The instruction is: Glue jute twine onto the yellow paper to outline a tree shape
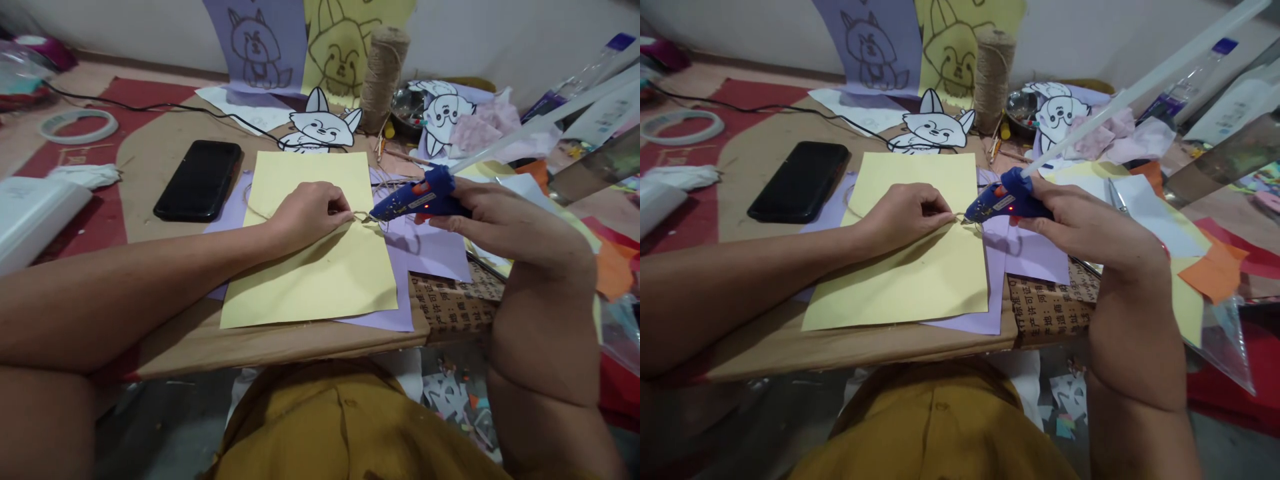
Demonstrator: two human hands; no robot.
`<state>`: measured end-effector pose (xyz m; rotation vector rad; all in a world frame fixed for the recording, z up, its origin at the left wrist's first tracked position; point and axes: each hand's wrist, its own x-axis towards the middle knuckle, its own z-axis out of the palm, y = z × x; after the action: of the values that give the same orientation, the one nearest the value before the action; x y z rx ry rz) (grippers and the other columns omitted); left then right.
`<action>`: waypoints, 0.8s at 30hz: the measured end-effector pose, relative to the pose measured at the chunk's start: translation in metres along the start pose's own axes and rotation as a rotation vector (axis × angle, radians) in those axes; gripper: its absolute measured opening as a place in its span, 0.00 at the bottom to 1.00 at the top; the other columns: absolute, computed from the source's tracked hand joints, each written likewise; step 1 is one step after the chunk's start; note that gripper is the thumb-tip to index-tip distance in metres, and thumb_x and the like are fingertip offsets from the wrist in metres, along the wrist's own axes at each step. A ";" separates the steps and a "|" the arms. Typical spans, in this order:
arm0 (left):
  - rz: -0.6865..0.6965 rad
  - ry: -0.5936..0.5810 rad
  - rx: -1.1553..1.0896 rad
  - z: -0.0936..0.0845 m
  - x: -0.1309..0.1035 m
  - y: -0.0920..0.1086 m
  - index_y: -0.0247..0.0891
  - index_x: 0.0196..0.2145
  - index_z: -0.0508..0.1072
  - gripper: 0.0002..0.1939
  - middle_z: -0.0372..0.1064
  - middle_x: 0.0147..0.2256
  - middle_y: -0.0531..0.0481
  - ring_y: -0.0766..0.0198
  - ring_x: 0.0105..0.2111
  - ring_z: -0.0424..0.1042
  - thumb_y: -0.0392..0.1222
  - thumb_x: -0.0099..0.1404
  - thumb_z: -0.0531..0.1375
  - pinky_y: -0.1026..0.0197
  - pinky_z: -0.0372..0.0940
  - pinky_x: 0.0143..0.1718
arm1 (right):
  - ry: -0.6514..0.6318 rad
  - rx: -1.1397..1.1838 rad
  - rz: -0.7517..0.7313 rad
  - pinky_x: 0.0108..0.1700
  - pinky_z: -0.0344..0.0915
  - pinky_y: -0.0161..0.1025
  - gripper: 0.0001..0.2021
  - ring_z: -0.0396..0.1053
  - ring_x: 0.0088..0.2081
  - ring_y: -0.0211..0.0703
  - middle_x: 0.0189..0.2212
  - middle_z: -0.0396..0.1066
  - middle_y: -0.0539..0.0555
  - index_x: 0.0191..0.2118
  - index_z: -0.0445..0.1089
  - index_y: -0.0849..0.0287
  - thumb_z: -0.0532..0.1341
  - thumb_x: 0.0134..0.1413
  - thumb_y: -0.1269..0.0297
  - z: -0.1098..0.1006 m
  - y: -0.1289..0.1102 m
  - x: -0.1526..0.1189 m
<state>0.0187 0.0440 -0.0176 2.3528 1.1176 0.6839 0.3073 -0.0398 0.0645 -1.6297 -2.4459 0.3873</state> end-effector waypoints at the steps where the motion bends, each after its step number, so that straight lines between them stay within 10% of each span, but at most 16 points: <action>1: -0.004 0.000 -0.016 0.000 0.000 0.000 0.37 0.34 0.84 0.06 0.82 0.34 0.48 0.61 0.33 0.76 0.41 0.67 0.70 0.59 0.64 0.35 | 0.000 -0.005 -0.005 0.62 0.69 0.60 0.30 0.75 0.58 0.68 0.59 0.78 0.63 0.62 0.74 0.60 0.58 0.68 0.42 0.000 0.001 0.000; 24: -0.012 -0.002 -0.067 0.000 0.000 0.000 0.37 0.35 0.86 0.06 0.82 0.33 0.47 0.62 0.31 0.77 0.42 0.66 0.69 0.60 0.67 0.35 | 0.040 0.042 -0.005 0.63 0.68 0.65 0.20 0.74 0.58 0.70 0.51 0.79 0.62 0.55 0.76 0.54 0.62 0.67 0.46 0.008 -0.007 0.004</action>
<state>0.0183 0.0443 -0.0176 2.2884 1.0906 0.7033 0.2973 -0.0397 0.0589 -1.5988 -2.3959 0.3978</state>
